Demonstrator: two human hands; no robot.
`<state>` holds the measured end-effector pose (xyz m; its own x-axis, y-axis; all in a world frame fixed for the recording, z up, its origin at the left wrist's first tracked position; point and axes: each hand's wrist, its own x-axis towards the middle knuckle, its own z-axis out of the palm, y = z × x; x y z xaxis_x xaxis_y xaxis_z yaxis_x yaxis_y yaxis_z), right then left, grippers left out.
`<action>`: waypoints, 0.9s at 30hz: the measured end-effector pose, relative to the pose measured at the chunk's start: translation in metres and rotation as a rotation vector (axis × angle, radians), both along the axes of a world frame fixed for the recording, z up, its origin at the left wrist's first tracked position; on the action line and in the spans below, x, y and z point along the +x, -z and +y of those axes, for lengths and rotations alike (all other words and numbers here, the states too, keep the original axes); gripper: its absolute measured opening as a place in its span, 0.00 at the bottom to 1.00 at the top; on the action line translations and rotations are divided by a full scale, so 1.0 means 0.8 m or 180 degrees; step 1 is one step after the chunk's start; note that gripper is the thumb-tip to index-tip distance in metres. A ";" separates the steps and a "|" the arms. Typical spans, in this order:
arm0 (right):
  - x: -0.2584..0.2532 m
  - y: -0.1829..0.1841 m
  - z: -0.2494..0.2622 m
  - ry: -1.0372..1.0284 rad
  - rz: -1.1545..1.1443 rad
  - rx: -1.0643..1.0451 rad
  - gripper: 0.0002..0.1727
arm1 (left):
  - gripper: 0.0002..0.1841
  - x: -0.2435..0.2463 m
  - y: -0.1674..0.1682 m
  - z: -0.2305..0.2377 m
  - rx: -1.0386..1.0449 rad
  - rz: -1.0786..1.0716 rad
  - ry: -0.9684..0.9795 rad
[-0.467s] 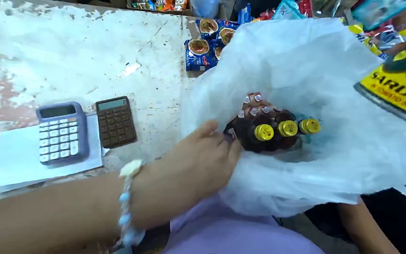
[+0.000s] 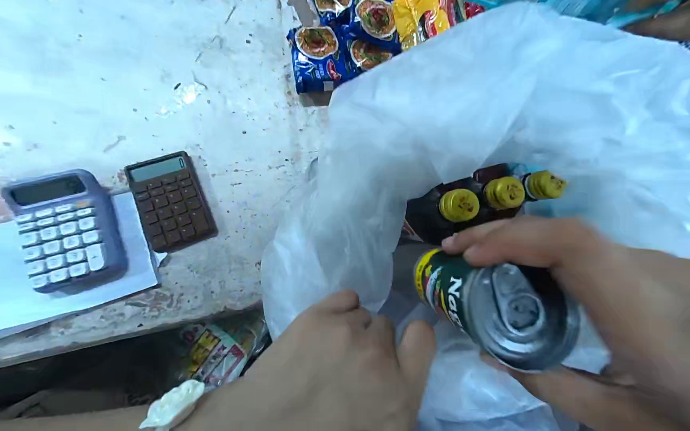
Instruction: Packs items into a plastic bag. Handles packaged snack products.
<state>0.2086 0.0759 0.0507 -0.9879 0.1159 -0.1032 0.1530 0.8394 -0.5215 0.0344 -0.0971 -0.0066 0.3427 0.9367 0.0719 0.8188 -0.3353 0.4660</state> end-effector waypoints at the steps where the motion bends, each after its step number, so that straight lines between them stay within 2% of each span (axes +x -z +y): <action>1: 0.001 0.003 -0.002 -0.0065 -0.0191 0.0111 0.30 | 0.12 0.002 0.001 0.001 -0.0019 0.0230 -0.0094; 3: 0.004 0.019 -0.005 -0.0167 -0.0456 0.0170 0.34 | 0.17 0.007 0.017 0.006 0.0083 0.0942 -0.0253; 5: 0.012 0.036 -0.009 -0.0180 -0.0527 0.0128 0.36 | 0.10 0.010 0.040 0.014 0.0239 0.1576 -0.0209; 7: 0.019 0.043 -0.009 -0.0216 -0.0582 0.0126 0.36 | 0.11 0.009 0.064 0.020 0.0333 0.1875 -0.0022; 11: 0.027 0.033 -0.004 -0.0323 -0.0861 0.0103 0.37 | 0.09 0.010 0.082 0.016 -0.0031 0.1183 0.0238; 15: 0.033 0.028 0.004 -0.0261 -0.0894 0.0221 0.37 | 0.05 0.018 0.084 0.017 -0.0039 0.0914 0.0056; 16: 0.034 0.031 0.005 -0.0213 -0.0804 0.0246 0.37 | 0.06 0.021 0.087 0.021 -0.0014 0.0907 -0.0073; 19: 0.036 0.044 0.005 0.0048 -0.0321 0.0345 0.32 | 0.20 0.033 0.104 0.030 0.0083 0.0966 -0.0581; 20: 0.037 0.048 0.003 0.0153 -0.0151 0.0357 0.30 | 0.22 0.038 0.110 0.031 0.0113 0.0976 -0.0701; 24: 0.038 0.066 -0.011 0.0503 0.0373 0.0345 0.28 | 0.09 0.047 0.123 0.025 0.0547 0.0863 -0.0752; 27: 0.040 0.084 -0.022 0.0567 0.0384 0.0280 0.27 | 0.09 0.051 0.130 0.020 0.0721 0.0796 -0.0779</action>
